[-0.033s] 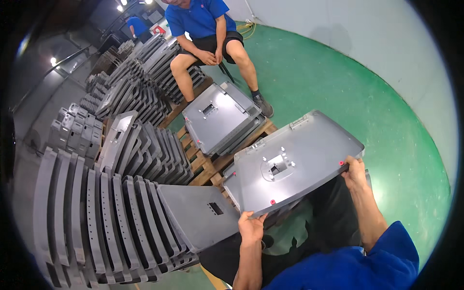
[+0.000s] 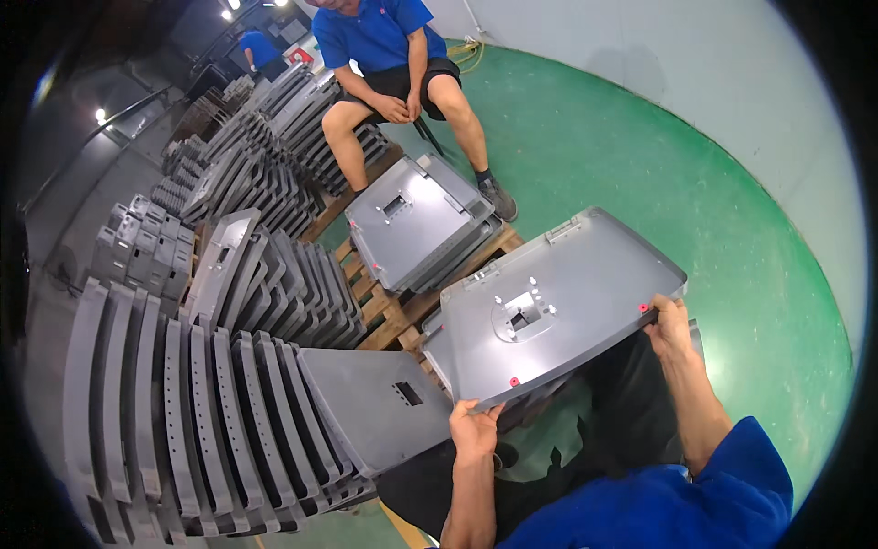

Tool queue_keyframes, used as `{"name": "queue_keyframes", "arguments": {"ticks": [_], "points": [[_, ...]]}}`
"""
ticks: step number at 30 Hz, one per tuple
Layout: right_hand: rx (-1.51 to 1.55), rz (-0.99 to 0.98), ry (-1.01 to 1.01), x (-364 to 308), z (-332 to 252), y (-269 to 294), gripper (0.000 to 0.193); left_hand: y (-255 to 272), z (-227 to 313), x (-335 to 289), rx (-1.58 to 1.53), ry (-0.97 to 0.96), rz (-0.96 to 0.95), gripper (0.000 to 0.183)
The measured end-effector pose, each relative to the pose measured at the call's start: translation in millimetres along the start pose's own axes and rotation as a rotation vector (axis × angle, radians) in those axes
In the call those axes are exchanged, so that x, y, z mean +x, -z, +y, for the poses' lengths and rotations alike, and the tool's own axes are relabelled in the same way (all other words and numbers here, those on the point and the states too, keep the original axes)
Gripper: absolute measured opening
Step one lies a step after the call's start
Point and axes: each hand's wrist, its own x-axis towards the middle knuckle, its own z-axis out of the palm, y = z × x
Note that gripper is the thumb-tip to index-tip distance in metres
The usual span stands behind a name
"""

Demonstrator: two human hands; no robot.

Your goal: Assembling and stacking metal equipment casings on a pallet.

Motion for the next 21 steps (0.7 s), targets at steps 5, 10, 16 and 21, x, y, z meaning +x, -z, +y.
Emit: {"name": "queue_keyframes", "arguments": {"ticks": [5,10,16,21], "points": [[-0.072,-0.033,0.022,15,11,-27,0.02,-6,21,14,-0.048,-0.045,0.013,0.051],[0.014,-0.098,-0.002,46,29,-87,0.045,-14,55,53,-0.027,-0.122,0.023,0.044],[0.021,-0.236,-0.06,58,37,-131,0.045,-9,75,67,-0.048,-0.205,0.069,0.046],[0.028,-0.206,-0.154,50,50,-106,0.047,6,58,46,-0.037,-0.234,0.1,0.048]]}}
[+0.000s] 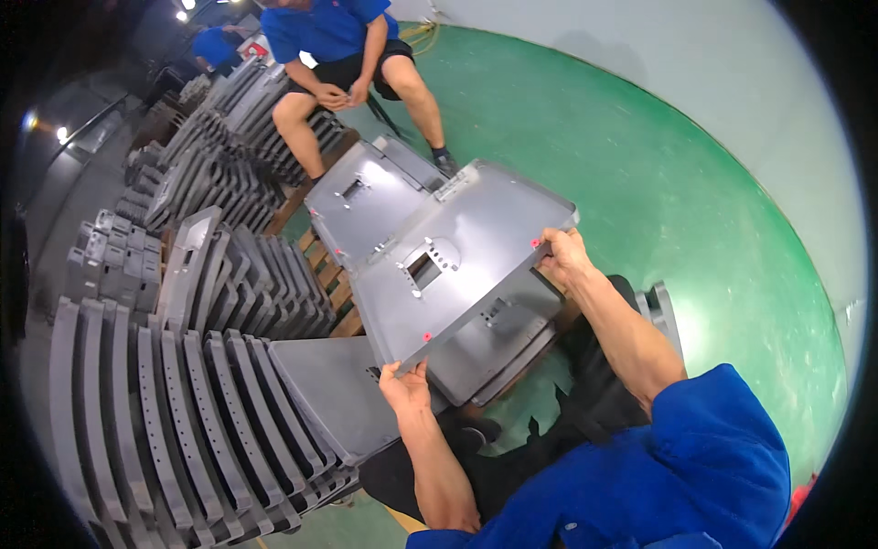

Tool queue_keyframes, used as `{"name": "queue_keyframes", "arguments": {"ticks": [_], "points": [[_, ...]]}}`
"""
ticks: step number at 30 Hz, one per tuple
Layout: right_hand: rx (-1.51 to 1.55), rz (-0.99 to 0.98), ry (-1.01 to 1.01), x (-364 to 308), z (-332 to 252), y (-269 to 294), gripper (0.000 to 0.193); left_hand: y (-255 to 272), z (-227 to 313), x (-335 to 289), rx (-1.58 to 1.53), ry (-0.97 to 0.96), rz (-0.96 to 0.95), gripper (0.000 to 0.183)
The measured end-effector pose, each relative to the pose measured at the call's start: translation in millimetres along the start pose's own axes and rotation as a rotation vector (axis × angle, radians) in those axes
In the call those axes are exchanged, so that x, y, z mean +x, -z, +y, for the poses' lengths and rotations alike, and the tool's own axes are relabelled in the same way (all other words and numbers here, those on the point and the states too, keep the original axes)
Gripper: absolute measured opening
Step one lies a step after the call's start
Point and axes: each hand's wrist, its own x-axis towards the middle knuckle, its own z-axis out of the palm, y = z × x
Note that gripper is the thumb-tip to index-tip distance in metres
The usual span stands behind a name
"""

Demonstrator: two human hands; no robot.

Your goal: Assembling and stacking metal equipment casings on a pallet.

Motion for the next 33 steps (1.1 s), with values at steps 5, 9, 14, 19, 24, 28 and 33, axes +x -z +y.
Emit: {"name": "queue_keyframes", "arguments": {"ticks": [5,9,14,19,24,28,33], "points": [[0.02,0.011,0.045,-6,11,24,0.046,16,-18,-13,0.016,0.01,-0.027,0.045],[0.051,-0.017,0.042,-10,15,38,0.048,20,-22,-19,0.033,0.007,-0.026,0.044],[0.034,0.009,0.045,-12,17,62,0.037,27,-34,-23,0.031,0.031,-0.067,0.046],[0.052,0.04,0.097,-27,13,70,0.026,24,-40,-33,0.059,0.046,-0.081,0.05],[0.084,0.131,0.086,-30,11,83,0.028,28,-52,-30,0.071,0.063,-0.108,0.053],[0.088,0.045,0.084,-32,8,89,0.035,27,-54,-32,0.079,0.078,-0.115,0.053],[0.077,0.043,0.133,-32,10,87,0.026,30,-57,-29,0.08,0.071,-0.137,0.051]]}}
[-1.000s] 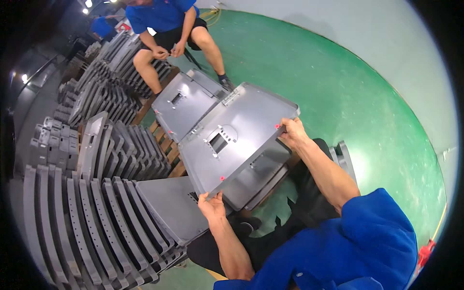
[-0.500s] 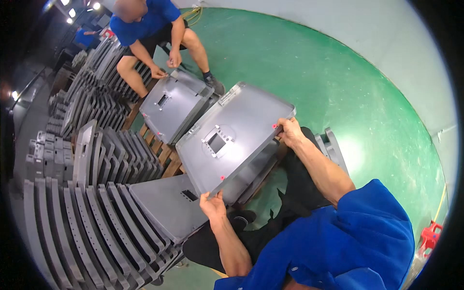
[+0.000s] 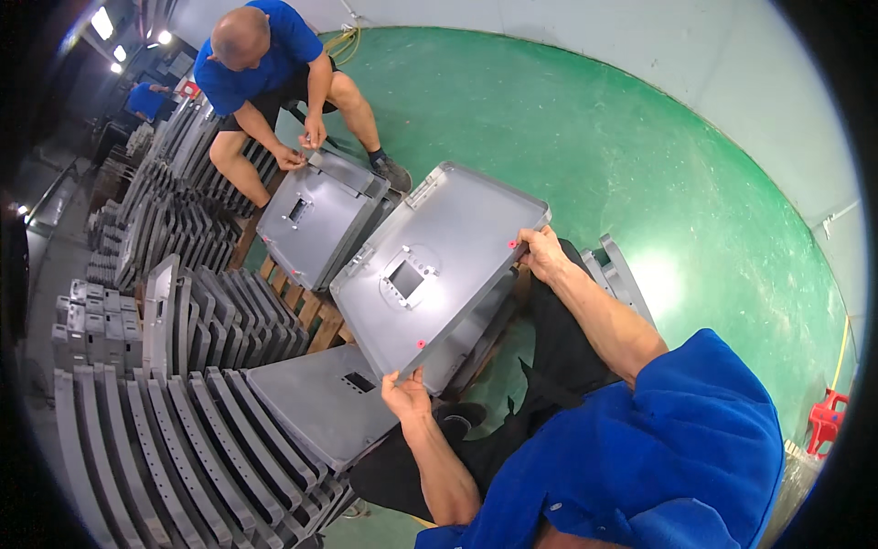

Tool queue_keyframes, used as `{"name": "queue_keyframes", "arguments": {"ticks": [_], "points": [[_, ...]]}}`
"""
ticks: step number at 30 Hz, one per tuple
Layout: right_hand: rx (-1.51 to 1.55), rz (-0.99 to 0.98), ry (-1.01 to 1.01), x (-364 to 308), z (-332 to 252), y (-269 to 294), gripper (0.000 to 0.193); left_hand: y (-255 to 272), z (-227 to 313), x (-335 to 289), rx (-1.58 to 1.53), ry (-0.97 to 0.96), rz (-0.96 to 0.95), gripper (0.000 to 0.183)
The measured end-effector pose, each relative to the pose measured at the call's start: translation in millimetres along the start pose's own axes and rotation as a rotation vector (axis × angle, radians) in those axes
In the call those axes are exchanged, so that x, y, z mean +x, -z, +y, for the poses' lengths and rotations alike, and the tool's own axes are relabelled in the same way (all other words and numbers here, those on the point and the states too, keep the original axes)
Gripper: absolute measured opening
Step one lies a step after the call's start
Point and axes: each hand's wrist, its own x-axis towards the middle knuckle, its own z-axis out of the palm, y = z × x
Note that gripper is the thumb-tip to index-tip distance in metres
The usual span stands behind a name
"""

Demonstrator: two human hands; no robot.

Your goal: Assembling and stacking metal equipment casings on a pallet.

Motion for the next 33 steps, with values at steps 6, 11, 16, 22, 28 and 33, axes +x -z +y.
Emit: {"name": "queue_keyframes", "arguments": {"ticks": [6,11,16,22,28,33], "points": [[0.006,-0.029,-0.082,0,2,-1,0.04,4,2,0,-0.008,-0.018,0.005,0.053],[-0.036,-0.012,-0.043,15,9,11,0.043,-3,-1,2,-0.006,-0.024,0.009,0.054],[-0.059,0.036,-0.06,13,13,3,0.045,4,1,5,-0.017,-0.008,0.026,0.05],[-0.098,0.054,-0.064,18,17,1,0.043,9,-7,6,-0.032,0.015,0.108,0.052],[-0.182,0.099,-0.094,30,41,-1,0.043,40,-21,21,-0.075,0.067,0.149,0.049],[-0.19,0.131,-0.138,36,79,5,0.048,67,-27,44,-0.065,0.054,0.181,0.042]]}}
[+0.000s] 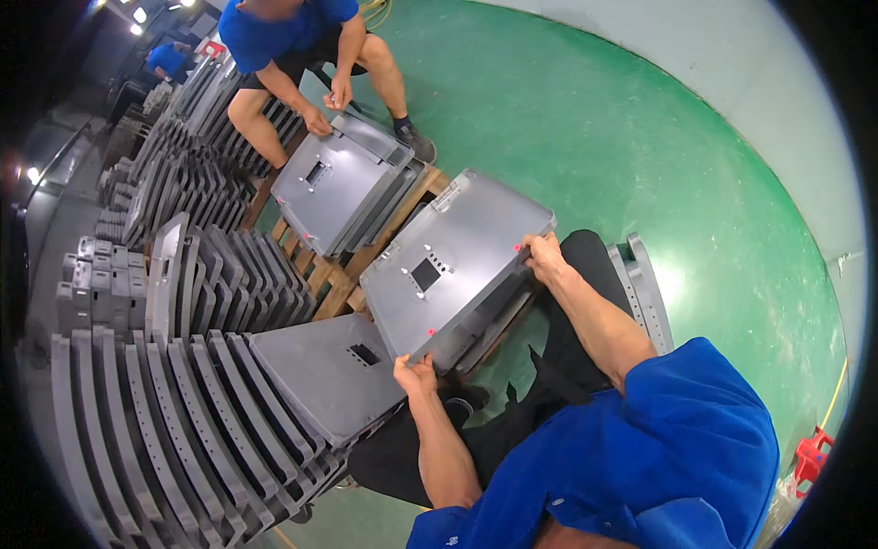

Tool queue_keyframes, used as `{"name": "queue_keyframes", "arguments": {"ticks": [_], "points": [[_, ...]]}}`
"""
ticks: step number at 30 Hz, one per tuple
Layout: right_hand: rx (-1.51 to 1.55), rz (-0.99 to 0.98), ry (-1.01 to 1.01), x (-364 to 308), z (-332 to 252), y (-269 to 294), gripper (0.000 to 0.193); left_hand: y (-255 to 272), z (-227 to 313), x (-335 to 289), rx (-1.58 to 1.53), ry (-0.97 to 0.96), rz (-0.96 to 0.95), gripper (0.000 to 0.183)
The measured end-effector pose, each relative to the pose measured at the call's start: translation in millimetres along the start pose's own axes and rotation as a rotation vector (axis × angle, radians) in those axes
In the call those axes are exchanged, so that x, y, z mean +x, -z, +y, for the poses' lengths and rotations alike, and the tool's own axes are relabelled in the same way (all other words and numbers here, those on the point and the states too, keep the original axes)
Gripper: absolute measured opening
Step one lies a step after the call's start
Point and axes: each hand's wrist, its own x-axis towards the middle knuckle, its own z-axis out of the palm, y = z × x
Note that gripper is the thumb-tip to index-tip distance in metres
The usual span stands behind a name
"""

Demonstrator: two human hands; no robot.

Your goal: Assembling and stacking metal equipment casings on a pallet.

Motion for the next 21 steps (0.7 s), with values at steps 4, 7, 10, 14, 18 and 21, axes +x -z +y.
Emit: {"name": "queue_keyframes", "arguments": {"ticks": [4,7,10,14,18,21], "points": [[0.028,-0.031,-0.051,-4,31,3,0.045,23,3,17,0.043,-0.008,0.014,0.04],[0.053,-0.041,-0.099,5,47,7,0.044,38,0,27,0.04,0.014,-0.044,0.04],[0.027,-0.028,-0.093,12,55,7,0.046,49,-4,32,-0.001,0.033,-0.041,0.04],[0.05,-0.073,-0.084,18,52,13,0.049,48,-3,31,0.018,0.005,-0.074,0.043],[0.094,-0.096,-0.021,2,40,4,0.044,39,1,13,0.004,-0.068,-0.108,0.05],[0.119,-0.131,-0.024,0,26,-8,0.041,26,8,5,-0.017,-0.117,-0.165,0.056]]}}
